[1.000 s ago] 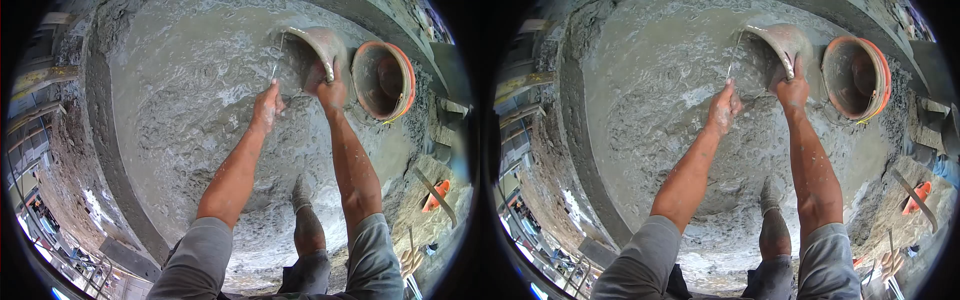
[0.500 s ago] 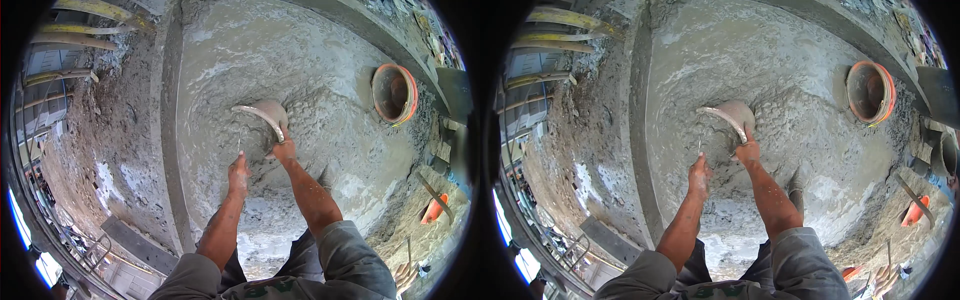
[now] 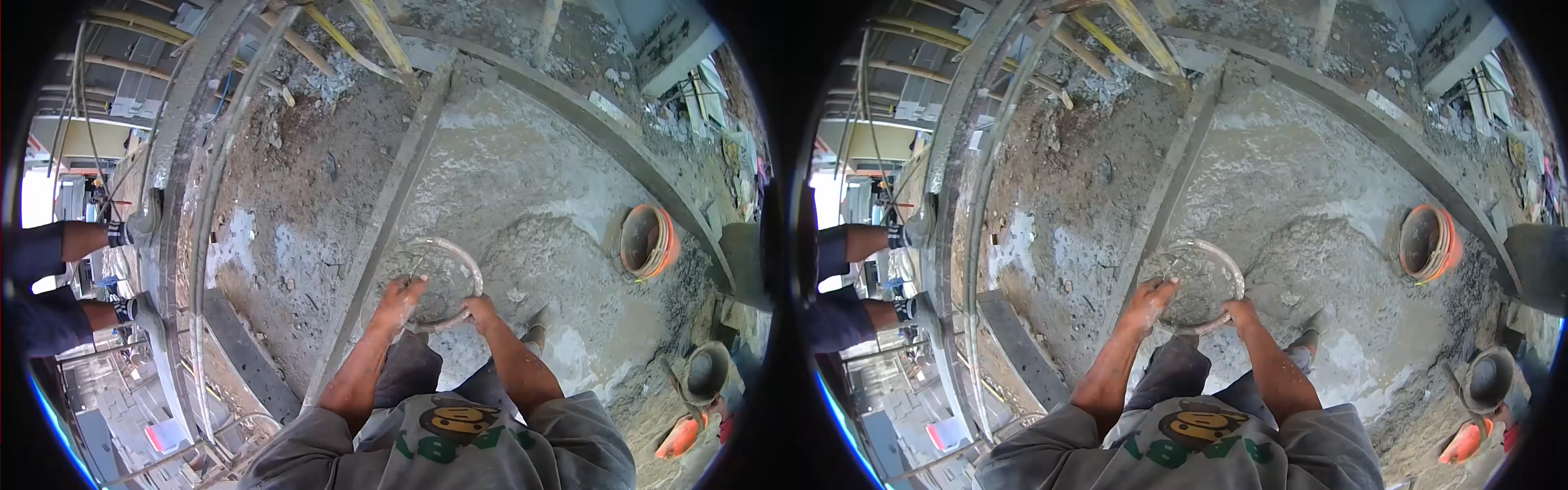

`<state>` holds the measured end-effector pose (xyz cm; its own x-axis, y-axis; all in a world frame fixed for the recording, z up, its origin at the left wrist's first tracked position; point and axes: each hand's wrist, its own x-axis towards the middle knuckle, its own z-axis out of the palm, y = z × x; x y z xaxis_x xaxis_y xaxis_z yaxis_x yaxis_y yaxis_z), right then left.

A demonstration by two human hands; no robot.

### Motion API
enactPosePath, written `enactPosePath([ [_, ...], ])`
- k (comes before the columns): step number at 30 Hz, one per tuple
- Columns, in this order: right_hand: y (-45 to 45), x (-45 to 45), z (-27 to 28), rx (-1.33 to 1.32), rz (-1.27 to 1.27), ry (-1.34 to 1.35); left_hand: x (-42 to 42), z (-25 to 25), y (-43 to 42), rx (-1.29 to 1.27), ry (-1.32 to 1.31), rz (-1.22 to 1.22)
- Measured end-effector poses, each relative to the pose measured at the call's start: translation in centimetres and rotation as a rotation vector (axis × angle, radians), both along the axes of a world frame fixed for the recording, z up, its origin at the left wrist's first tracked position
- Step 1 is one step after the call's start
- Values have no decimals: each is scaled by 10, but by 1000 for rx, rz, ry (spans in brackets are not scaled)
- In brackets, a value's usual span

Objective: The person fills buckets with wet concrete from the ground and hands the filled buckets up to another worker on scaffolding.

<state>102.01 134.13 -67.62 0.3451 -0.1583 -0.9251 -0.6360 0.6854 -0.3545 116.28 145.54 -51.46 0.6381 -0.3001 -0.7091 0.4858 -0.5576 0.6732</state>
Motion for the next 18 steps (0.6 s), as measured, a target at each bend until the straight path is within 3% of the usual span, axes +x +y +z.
enactPosePath([
  [1,0,15,53,-88,68,-19,7,29,16,-17,-19,6],
  [4,0,50,130,-213,267,-179,38,127,50,-151,-68,64],
  [10,37,120,329,-225,217,-482,88,329,115,-456,-248,62],
  [14,75,173,406,-247,211,-682,123,424,144,-502,-465,-11],
  [18,117,232,472,-294,274,-782,161,487,175,-410,-654,32],
])
